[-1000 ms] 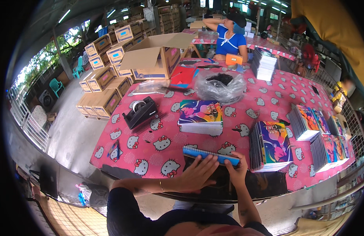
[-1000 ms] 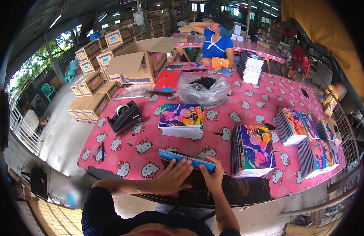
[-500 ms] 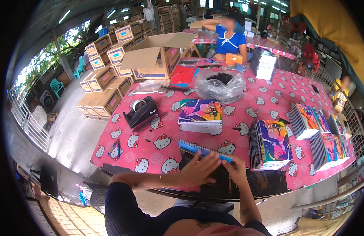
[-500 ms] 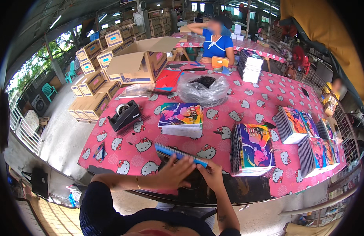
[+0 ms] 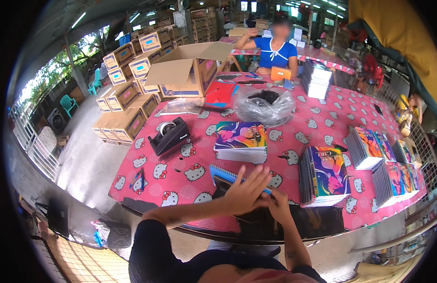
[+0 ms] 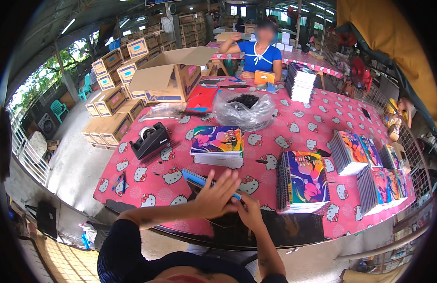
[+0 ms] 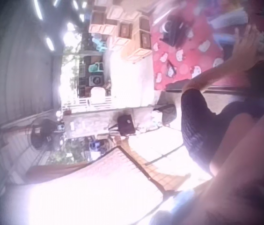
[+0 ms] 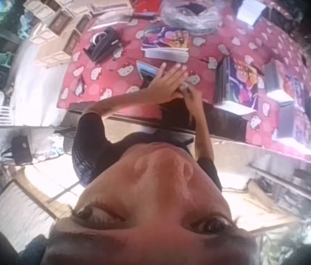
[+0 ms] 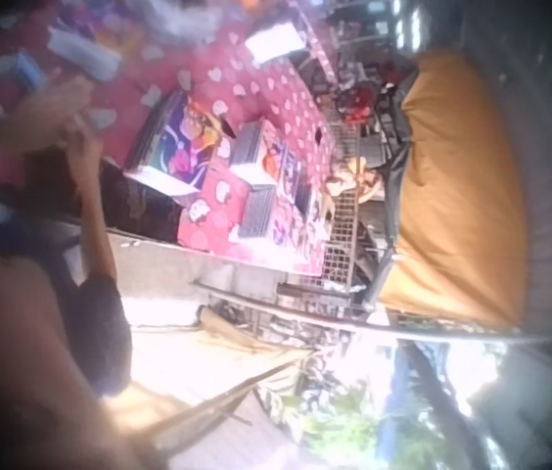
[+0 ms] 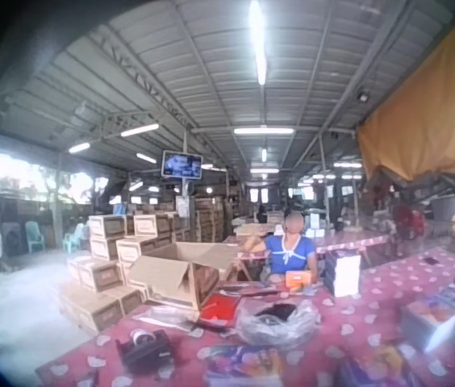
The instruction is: The person binds notebooks by threading blue plastic spiral coils through pre-punched holes in stacks of paper and covers.
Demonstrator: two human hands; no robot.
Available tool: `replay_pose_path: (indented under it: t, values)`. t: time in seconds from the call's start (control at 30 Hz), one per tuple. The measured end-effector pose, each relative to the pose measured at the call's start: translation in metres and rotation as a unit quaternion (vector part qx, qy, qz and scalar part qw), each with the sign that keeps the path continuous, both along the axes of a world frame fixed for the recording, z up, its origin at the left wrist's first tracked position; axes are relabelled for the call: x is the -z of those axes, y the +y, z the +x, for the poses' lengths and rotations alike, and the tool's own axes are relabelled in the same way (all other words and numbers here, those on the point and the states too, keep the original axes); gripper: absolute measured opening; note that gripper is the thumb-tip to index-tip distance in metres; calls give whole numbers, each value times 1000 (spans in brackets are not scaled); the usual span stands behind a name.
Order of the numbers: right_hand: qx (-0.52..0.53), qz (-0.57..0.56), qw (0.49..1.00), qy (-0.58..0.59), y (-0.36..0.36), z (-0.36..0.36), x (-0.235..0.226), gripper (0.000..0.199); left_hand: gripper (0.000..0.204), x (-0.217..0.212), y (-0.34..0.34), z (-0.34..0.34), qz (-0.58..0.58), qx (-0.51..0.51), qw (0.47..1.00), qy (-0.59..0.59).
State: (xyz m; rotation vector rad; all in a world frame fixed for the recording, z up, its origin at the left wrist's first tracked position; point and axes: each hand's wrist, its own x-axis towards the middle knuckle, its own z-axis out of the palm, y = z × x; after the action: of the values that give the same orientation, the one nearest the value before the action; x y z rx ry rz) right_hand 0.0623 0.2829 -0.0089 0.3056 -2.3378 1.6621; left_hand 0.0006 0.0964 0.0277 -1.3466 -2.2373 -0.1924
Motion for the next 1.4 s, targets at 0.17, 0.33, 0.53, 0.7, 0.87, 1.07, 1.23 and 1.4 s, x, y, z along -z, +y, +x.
replay_pose_path:
  t: [0.17,0.33,0.53,0.7,0.87,1.07,1.23,1.4]
  values:
    - [6,12,998,54,-3,-2,-1,30,87,1,-1,2,-2,18,1000,2]
    - [92,-32,987,127,-15,5,-11,30,78,17,-16,21,50,64,993,-83]
    - [113,-31,991,71,-12,11,-22,22,27,-25,-10,-13,120,81,982,-124]
    - [46,-87,995,-3,6,11,-31,21,20,-15,-9,-16,140,105,975,-139]
    - [-11,-30,999,-6,18,-2,-46,10,19,-19,-8,-14,143,104,976,-124]
    - [106,126,984,67,-2,-9,-49,6,26,-20,-7,-6,129,84,984,-89]
    - [138,89,980,114,-9,1,-50,11,34,-18,-11,-9,110,72,986,-99]
    - [206,140,952,179,-16,13,-24,16,33,-12,-6,-12,141,108,979,-104]
